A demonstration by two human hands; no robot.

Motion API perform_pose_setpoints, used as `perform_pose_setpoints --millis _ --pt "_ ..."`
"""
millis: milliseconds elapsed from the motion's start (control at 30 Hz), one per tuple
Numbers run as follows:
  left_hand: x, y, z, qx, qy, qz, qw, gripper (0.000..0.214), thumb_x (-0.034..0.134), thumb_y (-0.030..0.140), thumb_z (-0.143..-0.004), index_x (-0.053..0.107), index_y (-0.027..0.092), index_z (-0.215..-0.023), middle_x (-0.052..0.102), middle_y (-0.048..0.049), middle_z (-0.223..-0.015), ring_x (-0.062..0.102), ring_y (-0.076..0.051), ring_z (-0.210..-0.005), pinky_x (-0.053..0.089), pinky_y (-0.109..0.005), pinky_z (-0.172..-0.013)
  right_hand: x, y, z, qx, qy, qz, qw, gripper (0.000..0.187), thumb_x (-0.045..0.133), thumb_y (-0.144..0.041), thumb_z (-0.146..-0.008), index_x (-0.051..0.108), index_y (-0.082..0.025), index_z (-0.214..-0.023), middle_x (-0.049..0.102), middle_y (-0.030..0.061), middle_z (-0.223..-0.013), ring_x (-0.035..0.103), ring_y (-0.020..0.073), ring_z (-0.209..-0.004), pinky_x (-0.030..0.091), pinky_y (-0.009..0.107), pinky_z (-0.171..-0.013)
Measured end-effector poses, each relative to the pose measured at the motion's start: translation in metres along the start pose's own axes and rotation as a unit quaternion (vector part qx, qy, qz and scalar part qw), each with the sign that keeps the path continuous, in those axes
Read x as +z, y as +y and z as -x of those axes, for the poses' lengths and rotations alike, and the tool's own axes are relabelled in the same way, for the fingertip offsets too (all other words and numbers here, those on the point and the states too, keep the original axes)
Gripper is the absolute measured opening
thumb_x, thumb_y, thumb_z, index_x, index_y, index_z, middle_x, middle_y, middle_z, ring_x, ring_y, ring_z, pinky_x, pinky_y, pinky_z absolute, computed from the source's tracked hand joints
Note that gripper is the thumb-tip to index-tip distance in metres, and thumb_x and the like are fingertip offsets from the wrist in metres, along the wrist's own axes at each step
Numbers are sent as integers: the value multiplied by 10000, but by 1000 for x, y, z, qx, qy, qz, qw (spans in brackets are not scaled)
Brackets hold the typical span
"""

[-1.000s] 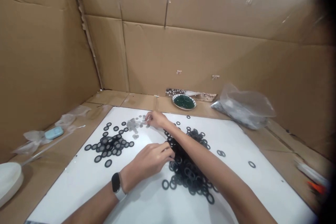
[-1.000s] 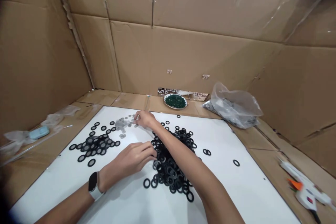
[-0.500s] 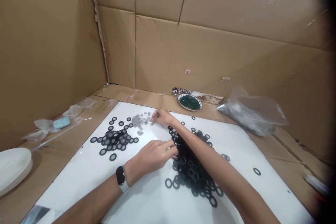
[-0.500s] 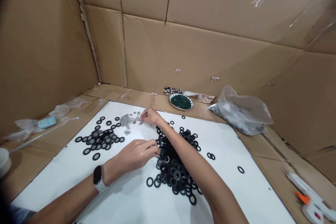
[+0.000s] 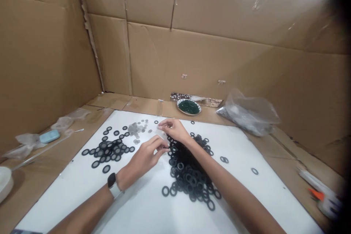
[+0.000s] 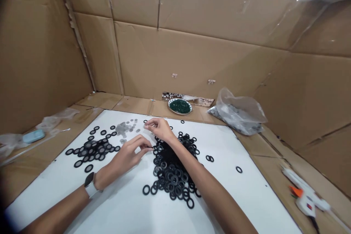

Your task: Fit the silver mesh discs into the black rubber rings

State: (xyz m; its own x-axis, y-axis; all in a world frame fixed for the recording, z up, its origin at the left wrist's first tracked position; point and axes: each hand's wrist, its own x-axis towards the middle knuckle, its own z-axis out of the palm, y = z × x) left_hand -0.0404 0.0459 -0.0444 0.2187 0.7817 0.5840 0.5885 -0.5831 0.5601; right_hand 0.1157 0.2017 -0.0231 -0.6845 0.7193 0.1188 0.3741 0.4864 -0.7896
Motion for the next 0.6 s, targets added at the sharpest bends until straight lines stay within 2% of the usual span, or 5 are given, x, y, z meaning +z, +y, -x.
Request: perform_pose_setpoints --millis 167,367,600 --pt "3 3 2 6 -4 19 1000 66 652 270 -1139 695 222 -1127 729 -42 -1062 726 -182 -958 570 -311 -883 -5 1 13 5 22 6 1000 316 735 -413 -1100 733 -174 -1307 749 103 -1332 752 250 -1168 658 476 -1029" --pt "10 15 5 37 -39 1 999 84 626 234 -1144 702 221 -1111 748 -40 -1052 744 -183 -945 574 -307 -850 3 -8 2 5 10 16 1000 323 727 -412 -1104 728 -187 -1336 734 110 -1382 742 259 -1205 651 486 -1053" --pt "7 17 3 40 -31 -15 999 92 635 232 -1139 717 217 -1100 756 -34 -1040 735 -190 -922 560 -320 -819 15 -13 -7 20 -25 50 998 322 729 -409 -1103 729 -188 -1337 735 108 -1377 747 252 -1180 662 466 -1025"
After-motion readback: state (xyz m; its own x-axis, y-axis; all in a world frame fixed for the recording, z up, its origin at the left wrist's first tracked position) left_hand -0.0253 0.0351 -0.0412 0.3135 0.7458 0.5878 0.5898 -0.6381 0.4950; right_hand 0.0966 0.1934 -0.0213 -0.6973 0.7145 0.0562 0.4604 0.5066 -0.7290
